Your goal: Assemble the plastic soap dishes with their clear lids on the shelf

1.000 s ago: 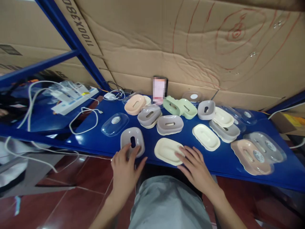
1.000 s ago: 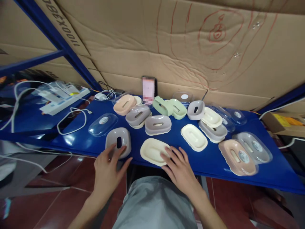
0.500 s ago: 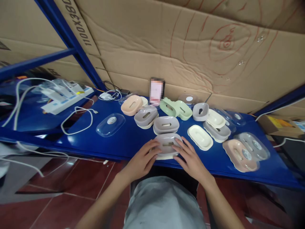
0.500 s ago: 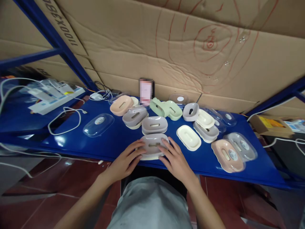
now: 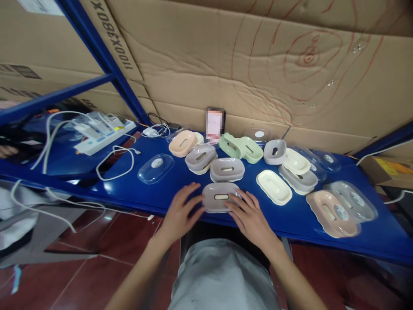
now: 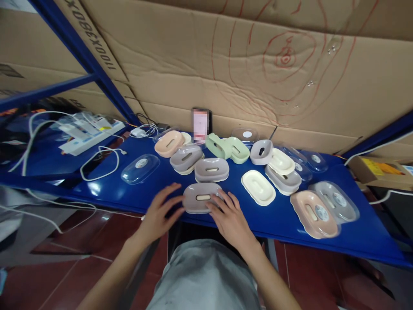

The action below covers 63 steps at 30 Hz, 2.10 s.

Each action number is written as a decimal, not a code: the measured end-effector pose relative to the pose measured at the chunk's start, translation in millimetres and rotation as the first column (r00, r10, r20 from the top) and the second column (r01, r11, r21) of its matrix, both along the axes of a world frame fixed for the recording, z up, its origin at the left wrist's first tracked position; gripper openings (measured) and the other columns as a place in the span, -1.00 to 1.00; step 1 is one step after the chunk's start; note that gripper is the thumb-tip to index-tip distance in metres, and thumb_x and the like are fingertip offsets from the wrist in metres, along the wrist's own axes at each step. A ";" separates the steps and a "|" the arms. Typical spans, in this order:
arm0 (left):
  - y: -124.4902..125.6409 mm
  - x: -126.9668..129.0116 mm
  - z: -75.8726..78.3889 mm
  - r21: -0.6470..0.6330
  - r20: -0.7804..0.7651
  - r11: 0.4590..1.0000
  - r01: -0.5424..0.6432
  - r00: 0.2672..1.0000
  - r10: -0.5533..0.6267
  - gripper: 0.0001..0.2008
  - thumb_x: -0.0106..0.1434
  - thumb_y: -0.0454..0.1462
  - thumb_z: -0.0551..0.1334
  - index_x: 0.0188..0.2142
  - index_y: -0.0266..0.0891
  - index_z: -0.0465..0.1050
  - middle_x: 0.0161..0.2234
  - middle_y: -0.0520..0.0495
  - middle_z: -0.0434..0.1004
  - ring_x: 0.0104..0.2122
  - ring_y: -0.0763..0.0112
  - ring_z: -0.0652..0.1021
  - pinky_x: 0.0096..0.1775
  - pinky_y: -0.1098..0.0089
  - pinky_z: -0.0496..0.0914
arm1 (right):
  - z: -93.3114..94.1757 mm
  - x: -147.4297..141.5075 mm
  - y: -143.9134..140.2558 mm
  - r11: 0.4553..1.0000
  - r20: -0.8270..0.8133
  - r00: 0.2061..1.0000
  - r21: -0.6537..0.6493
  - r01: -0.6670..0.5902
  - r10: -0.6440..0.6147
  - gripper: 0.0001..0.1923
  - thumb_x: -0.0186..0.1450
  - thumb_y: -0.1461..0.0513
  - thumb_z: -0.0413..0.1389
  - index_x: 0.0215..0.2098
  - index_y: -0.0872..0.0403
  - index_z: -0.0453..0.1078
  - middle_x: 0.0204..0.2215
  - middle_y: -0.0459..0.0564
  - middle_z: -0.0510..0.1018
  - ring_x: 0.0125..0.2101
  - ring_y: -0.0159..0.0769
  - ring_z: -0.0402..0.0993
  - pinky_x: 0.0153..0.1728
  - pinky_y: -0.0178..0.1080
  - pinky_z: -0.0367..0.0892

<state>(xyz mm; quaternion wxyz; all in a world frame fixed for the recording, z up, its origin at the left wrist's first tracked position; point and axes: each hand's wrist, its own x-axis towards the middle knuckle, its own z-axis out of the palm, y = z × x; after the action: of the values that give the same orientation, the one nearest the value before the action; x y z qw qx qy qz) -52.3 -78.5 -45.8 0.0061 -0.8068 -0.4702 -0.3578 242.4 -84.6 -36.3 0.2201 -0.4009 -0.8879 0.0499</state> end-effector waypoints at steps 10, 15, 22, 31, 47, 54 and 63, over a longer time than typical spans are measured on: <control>37.7 -105.1 -11.3 -0.139 -0.006 0.793 -0.593 0.801 0.598 -0.48 0.45 0.05 0.25 0.22 -0.23 0.53 0.32 -0.43 0.40 0.22 -0.26 0.53 0.20 -0.22 0.43 | -4.5 0.7 -4.6 0.997 -0.028 0.997 0.010 0.077 -0.076 -0.36 0.57 0.22 0.06 0.57 -0.14 0.07 0.47 0.20 0.27 0.43 0.11 0.24 0.32 0.28 0.36; 15.2 -67.5 0.0 -0.102 0.217 0.889 -0.447 0.862 0.458 -0.59 0.52 -0.02 0.22 0.21 -0.17 0.52 0.26 -0.27 0.50 0.25 0.00 0.53 0.32 -0.04 0.40 | -4.4 -5.4 0.7 0.997 -0.063 0.995 -0.022 0.072 -0.073 -0.30 0.57 0.23 0.04 0.60 -0.15 -0.03 0.49 0.18 0.23 0.46 0.08 0.21 0.36 0.28 0.33; -15.9 -11.8 13.0 -0.084 0.310 0.972 -0.219 0.922 0.234 -0.66 0.55 -0.11 0.20 0.24 -0.08 0.47 0.29 -0.18 0.48 0.28 0.08 0.52 0.31 -0.04 0.44 | -6.1 -5.3 -4.7 0.990 -0.124 0.986 -0.099 0.102 -0.114 -0.21 0.57 0.19 0.08 0.63 -0.15 -0.19 0.54 0.21 0.11 0.50 0.09 0.14 0.37 0.24 0.35; -7.9 24.9 -1.6 -0.131 0.150 0.977 0.171 0.977 -0.151 -0.57 0.54 -0.25 0.24 0.35 -0.07 0.35 0.39 -0.25 0.34 0.40 0.06 0.41 0.34 0.00 0.43 | 5.5 9.1 8.7 0.997 -0.122 0.992 -0.073 0.025 -0.033 -0.20 0.56 0.16 0.12 0.62 -0.23 -0.16 0.58 0.11 0.03 0.53 0.04 0.06 0.42 0.21 0.28; -0.7 19.6 -7.1 -0.151 0.183 0.979 0.138 0.977 -0.110 -0.49 0.47 -0.21 0.35 0.35 -0.02 0.34 0.42 -0.23 0.29 0.43 0.01 0.37 0.35 -0.04 0.43 | -3.9 -0.6 14.8 1.000 -0.078 0.997 -0.010 0.001 -0.002 -0.17 0.55 0.22 0.13 0.62 -0.24 -0.19 0.55 0.12 0.12 0.50 0.06 0.13 0.40 0.21 0.33; -1.3 11.5 -14.1 -0.150 0.186 0.980 0.127 0.978 -0.098 -0.56 0.49 -0.14 0.33 0.30 -0.02 0.38 0.48 -0.28 0.18 0.43 -0.03 0.38 0.30 -0.08 0.48 | -7.4 -6.5 11.6 0.999 -0.045 0.998 0.026 -0.048 0.049 -0.26 0.55 0.27 0.10 0.60 -0.21 -0.03 0.53 0.11 0.17 0.54 0.03 -0.02 0.36 0.13 0.40; -11.0 -54.3 -3.7 -0.211 0.120 0.970 -0.124 0.981 0.152 -0.62 0.50 -0.07 0.29 0.22 -0.09 0.40 0.44 -0.24 0.28 0.39 -0.03 0.42 0.35 -0.12 0.40 | 10.7 10.2 50.8 0.992 -0.034 0.995 0.090 0.093 -0.091 -0.25 0.60 0.17 0.01 0.64 -0.10 -0.23 0.51 0.16 0.21 0.51 0.02 0.12 0.46 0.28 0.13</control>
<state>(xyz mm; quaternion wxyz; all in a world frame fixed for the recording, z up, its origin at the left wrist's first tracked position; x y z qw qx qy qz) -106.6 -89.5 -49.5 -0.0832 -0.7424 -0.5585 -0.3606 252.6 -33.8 -25.6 0.2536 -0.4301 -0.8664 0.0047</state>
